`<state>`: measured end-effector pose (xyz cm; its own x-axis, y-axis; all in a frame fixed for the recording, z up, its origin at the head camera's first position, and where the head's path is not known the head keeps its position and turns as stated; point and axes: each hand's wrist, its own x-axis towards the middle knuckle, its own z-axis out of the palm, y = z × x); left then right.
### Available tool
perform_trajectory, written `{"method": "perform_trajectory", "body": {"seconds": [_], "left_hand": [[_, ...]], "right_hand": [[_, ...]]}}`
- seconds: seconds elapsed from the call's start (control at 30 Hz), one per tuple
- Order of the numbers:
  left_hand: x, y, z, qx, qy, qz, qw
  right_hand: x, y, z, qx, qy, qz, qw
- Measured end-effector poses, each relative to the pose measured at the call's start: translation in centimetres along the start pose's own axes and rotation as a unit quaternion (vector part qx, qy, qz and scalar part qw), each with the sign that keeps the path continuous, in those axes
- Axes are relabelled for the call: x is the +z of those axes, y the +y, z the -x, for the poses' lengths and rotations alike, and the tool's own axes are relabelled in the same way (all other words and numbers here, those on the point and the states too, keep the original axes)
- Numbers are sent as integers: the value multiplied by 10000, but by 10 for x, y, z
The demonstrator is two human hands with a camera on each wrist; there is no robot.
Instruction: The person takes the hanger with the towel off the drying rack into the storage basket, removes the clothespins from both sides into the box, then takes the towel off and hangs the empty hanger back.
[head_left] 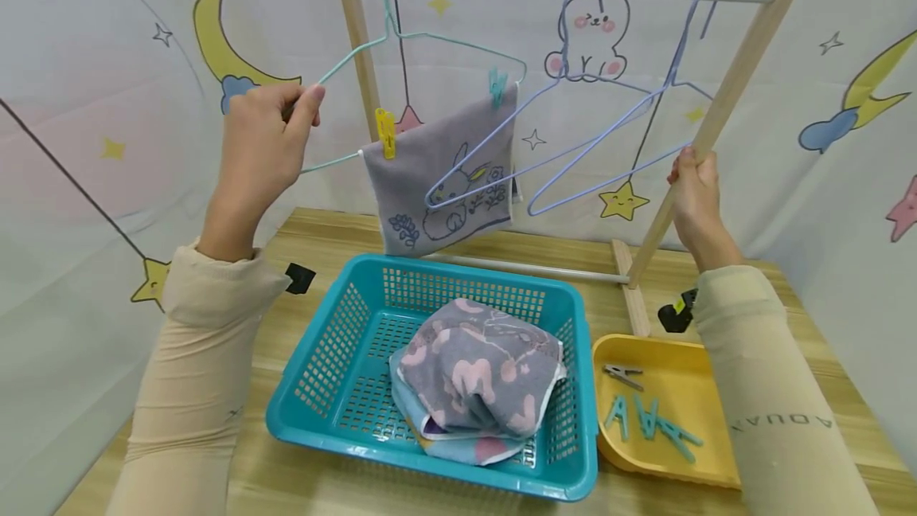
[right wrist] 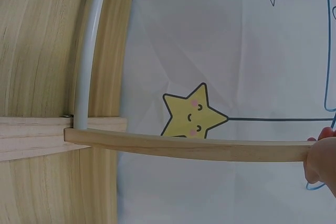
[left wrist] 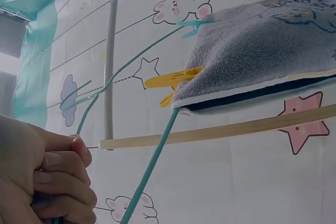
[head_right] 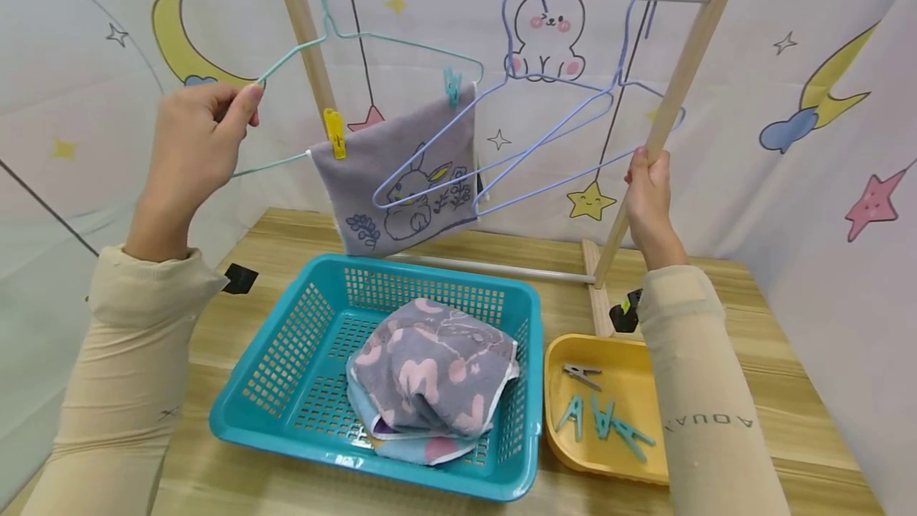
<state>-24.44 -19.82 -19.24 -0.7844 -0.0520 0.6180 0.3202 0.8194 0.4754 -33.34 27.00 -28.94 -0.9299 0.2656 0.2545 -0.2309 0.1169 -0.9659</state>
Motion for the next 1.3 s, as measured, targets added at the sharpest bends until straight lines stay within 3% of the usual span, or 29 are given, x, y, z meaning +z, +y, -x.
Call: {"method": "perform_trajectory", "body": {"seconds": [0.2, 0.47, 0.77, 1.0, 1.17, 1.3], "left_hand": [[-14, 6, 7, 6, 154, -40, 9999], [-36, 7, 18, -252, 279, -354, 9987], [-70, 4, 36, -401, 539, -443, 9968], [-96, 8, 55, -432, 707, -765, 9936], [-105, -1, 67, -192, 966, -325, 9946], [-111, -22, 72, 37, 1247, 230, 9919]], "right_hand": [[-1, 1, 0, -36, 49, -56, 10000], [-5, 1, 1, -7, 46, -72, 10000], [-5, 1, 2, 15, 82, -228, 9997], [-3, 4, 2, -101, 30, -309, 9995], [-5, 4, 0, -144, -19, -227, 9996], [-5, 4, -1, -144, -31, -219, 9997]]}}
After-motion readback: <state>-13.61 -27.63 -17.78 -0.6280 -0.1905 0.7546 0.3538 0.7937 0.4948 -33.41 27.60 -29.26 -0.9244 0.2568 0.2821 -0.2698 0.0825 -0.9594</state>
